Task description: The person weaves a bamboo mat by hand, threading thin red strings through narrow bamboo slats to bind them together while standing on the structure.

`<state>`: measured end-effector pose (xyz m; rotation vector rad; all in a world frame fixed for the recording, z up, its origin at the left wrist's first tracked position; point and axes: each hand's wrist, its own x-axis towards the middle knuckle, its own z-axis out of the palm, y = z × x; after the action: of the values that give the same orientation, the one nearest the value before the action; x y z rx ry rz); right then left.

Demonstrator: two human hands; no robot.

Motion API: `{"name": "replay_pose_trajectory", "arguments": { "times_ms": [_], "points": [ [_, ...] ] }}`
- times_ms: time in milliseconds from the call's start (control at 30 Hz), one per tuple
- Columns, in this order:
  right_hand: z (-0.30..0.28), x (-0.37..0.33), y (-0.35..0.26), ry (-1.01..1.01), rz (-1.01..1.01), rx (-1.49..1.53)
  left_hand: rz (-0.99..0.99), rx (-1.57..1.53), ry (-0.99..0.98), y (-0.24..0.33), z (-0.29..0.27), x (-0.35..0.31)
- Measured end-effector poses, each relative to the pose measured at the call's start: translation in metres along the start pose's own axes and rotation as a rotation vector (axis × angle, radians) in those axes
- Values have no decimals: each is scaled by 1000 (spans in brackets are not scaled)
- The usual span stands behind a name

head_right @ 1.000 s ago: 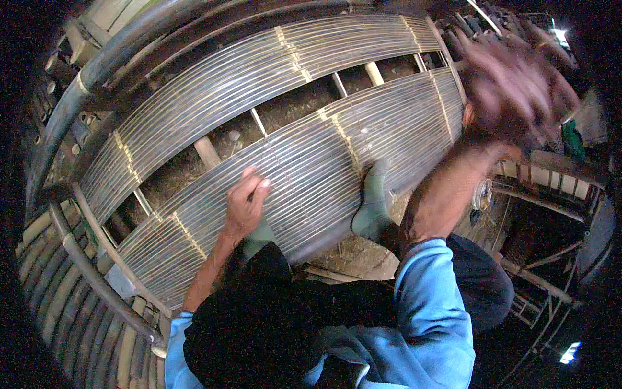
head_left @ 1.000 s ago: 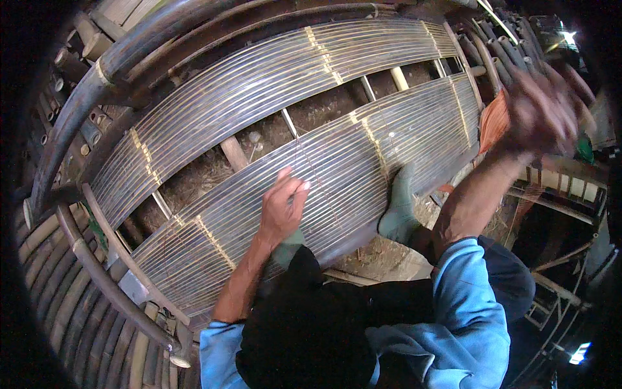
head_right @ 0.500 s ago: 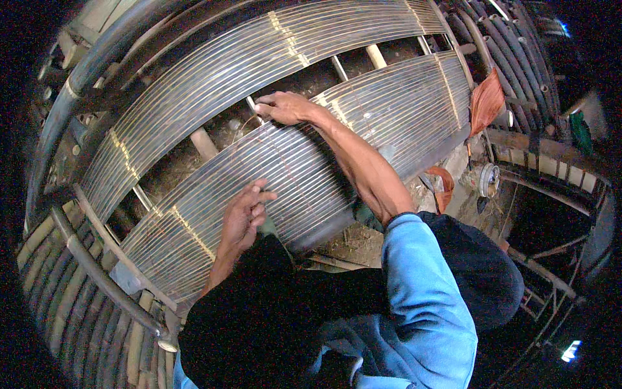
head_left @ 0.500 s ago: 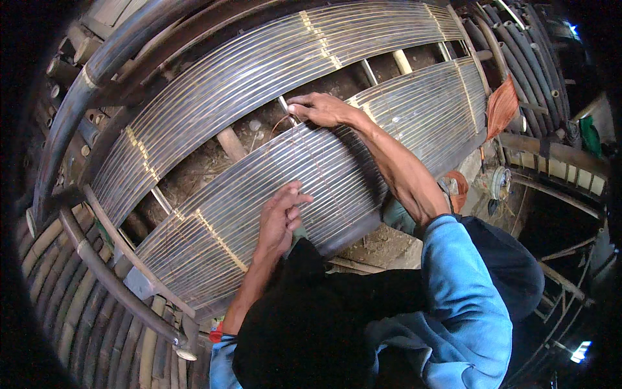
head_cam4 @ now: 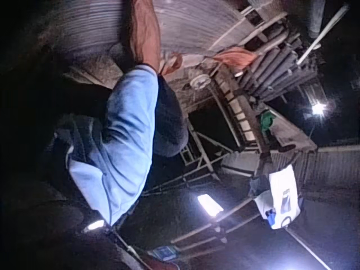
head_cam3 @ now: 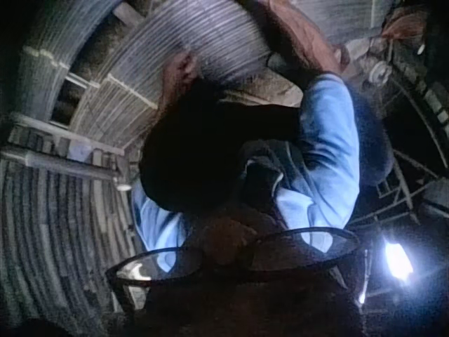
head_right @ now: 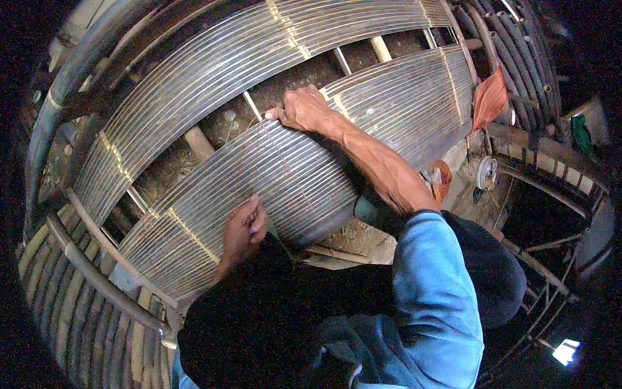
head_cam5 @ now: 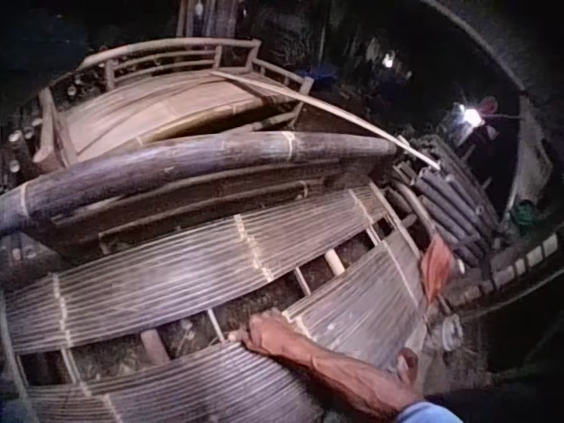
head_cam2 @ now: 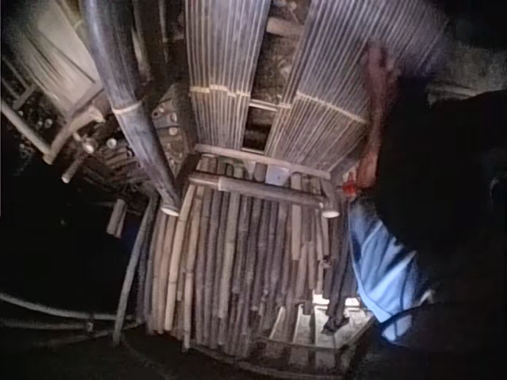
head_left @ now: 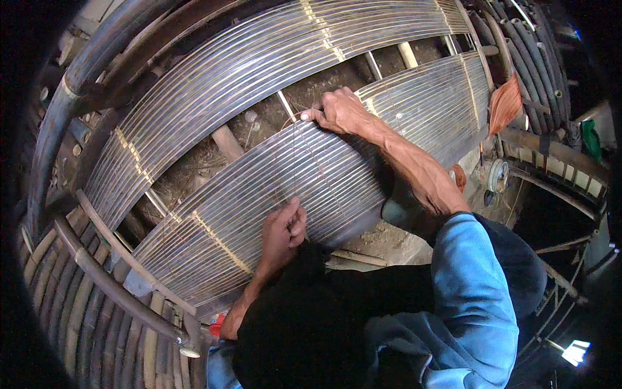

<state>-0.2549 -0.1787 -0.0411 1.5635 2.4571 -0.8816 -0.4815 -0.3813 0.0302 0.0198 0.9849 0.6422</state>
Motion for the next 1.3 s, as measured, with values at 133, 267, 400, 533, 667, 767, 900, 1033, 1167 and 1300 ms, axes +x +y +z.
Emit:
{"name": "replay_pose_trajectory", "arguments": {
  "times_ms": [133,267,400,533,667,767,900,1033,1167,1300],
  "points": [
    [8,-5,-9,146,-60,102,-39,-52,-164,-2,-6,9],
    [17,-9,-7,274,-79,87,-43,-82,-21,5,6,12],
    [8,2,-11,186,31,126,-5,14,6,12,8,14],
    [-12,11,-2,-177,103,362,-39,97,4,-4,-11,-4],
    [2,-13,-35,267,-285,119,-37,71,210,-16,-23,-18],
    [-1,-45,-75,162,-559,138,-10,105,238,-14,-18,-22],
    [8,-55,-88,188,-794,158,-38,207,231,15,0,-37],
    [12,-72,-92,-79,-530,243,43,292,273,13,7,-41],
    [17,-80,-93,-22,-534,326,115,347,270,-9,-14,-40],
    [-1,-82,-71,-61,-542,328,85,-12,461,-21,-43,-63]
  ]
}}
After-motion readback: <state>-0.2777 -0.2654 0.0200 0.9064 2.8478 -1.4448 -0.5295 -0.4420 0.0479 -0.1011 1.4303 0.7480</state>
